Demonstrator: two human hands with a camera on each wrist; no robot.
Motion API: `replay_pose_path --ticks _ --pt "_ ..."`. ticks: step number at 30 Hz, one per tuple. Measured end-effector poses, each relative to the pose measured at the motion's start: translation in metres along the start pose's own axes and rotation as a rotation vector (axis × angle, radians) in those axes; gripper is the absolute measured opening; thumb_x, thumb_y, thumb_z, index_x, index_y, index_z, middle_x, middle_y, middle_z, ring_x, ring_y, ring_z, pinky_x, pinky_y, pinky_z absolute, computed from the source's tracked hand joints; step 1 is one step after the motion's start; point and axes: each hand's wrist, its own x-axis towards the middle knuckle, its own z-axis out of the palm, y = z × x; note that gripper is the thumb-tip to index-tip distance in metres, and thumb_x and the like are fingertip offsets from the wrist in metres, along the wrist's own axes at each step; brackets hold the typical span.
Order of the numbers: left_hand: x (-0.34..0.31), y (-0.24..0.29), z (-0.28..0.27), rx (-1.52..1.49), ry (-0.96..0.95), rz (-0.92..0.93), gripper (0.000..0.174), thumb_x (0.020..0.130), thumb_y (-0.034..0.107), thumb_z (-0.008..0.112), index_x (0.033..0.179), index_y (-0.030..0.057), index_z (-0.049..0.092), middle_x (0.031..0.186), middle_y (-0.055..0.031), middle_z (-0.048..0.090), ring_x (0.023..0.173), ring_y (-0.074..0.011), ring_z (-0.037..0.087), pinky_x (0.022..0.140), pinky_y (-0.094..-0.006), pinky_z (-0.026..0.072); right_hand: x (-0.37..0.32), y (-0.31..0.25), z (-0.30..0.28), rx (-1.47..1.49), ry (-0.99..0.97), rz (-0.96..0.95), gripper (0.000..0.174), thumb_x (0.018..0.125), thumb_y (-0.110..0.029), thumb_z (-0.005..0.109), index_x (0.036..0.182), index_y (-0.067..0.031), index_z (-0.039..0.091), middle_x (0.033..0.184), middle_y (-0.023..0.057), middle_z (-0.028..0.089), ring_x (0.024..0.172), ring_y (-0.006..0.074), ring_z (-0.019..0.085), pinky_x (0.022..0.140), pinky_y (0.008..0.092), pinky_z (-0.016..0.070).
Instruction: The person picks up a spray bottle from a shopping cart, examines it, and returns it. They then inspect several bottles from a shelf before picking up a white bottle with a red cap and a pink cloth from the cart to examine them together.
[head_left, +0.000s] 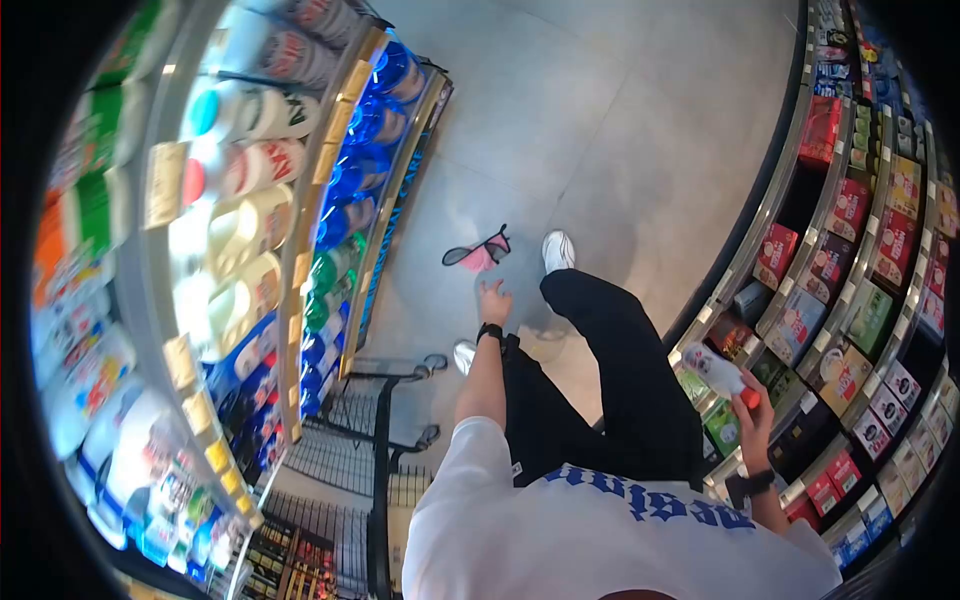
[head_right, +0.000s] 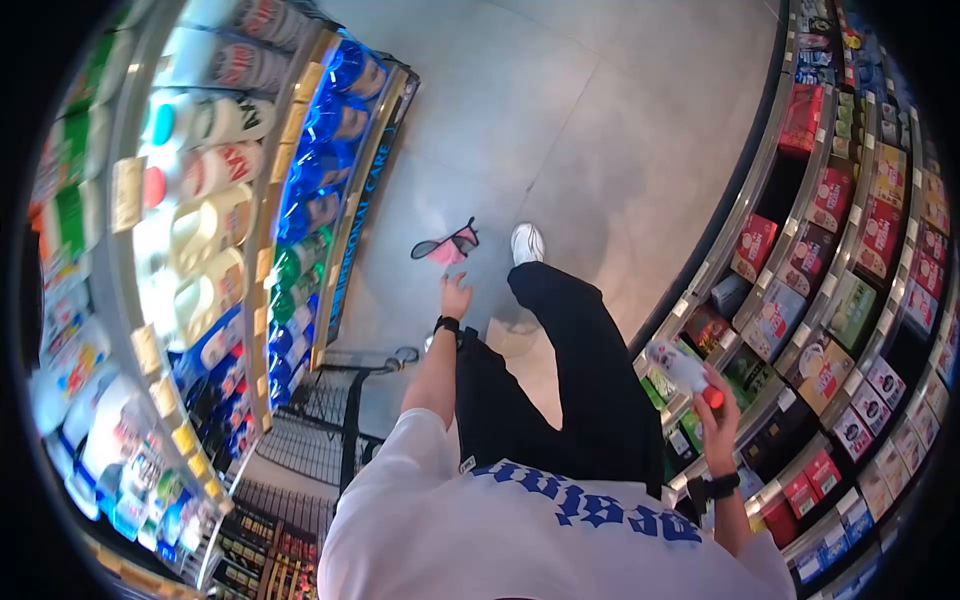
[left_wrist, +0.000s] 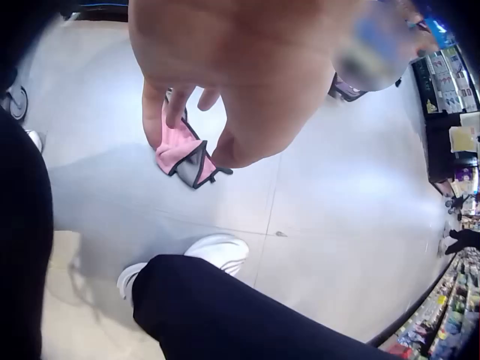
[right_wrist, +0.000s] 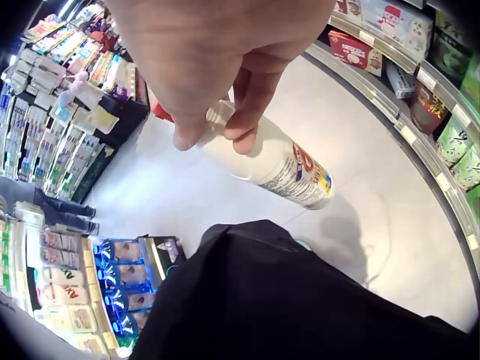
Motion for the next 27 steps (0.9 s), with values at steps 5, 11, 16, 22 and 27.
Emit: replay_pose_path --ticks 5,11,16,22,27 --pt "0.105 -0.078 0.048 0.066 -0.02 0.055 0.042 0.08 0.025 0.066 0.121 0.0147 0.07 0.114 -0.0233 0.067 0.128 -0.0444 0.047 0.106 -0.0471 0.0425 0.048 0.05 0.021 -0.074 0.035 0.041 0.035 0.098 -0.009 0.058 0.132 -0.0032 0.052 0.144 0.0122 0.05 0.127 0.0206 0.052 0.099 0.0308 0.0468" --pt "0.196 -0.161 0.126 -0.259 -0.226 -0.29 0.05 0.081 0.033 0.062 0.123 0.0063 0.067 0.11 -0.0248 0.068 0.106 -0.0371 0.064 0.096 -0.0424 0.0488 0.088 0.091 0.047 -0.069 0.142 0.096 0.03 0.098 -0.007 0.058 0.128 -0.0039 0.053 0.144 0.0113 0.051 0.115 0.0161 0.057 0.087 0.0264 0.0496" --pt "0.169 -0.103 0.087 -0.17 0.012 -0.071 0.03 0.077 0.011 0.068 0.103 -0.0034 0.07 0.095 -0.021 0.068 0.089 -0.0339 0.066 0.082 -0.0414 0.0526 0.083 0.091 0.055 -0.033 0.135 0.045 0.028 0.098 -0.006 0.058 0.126 -0.0055 0.055 0.144 0.0102 0.052 0.105 0.0117 0.058 0.078 0.0235 0.049" --pt "0.057 0.016 -0.053 -0.159 0.13 0.085 0.054 0.071 -0.002 0.072 0.123 -0.003 0.059 0.091 -0.021 0.069 0.084 -0.0353 0.069 0.078 -0.0412 0.0542 0.026 0.031 0.04 0.006 0.053 -0.062 0.033 0.096 -0.004 0.06 0.128 -0.0043 0.056 0.141 0.0105 0.053 0.11 0.014 0.058 0.081 0.0266 0.053" --pt "-0.081 0.078 -0.189 0.013 0.002 0.177 0.029 0.07 -0.004 0.065 0.097 -0.0015 0.073 0.09 -0.0205 0.07 0.079 -0.0391 0.07 0.072 -0.0412 0.0557 -0.05 -0.061 0.006 0.001 -0.08 -0.203 0.037 0.093 -0.002 0.064 0.129 -0.0016 0.058 0.133 0.0097 0.059 0.099 0.0139 0.062 0.078 0.026 0.0543"
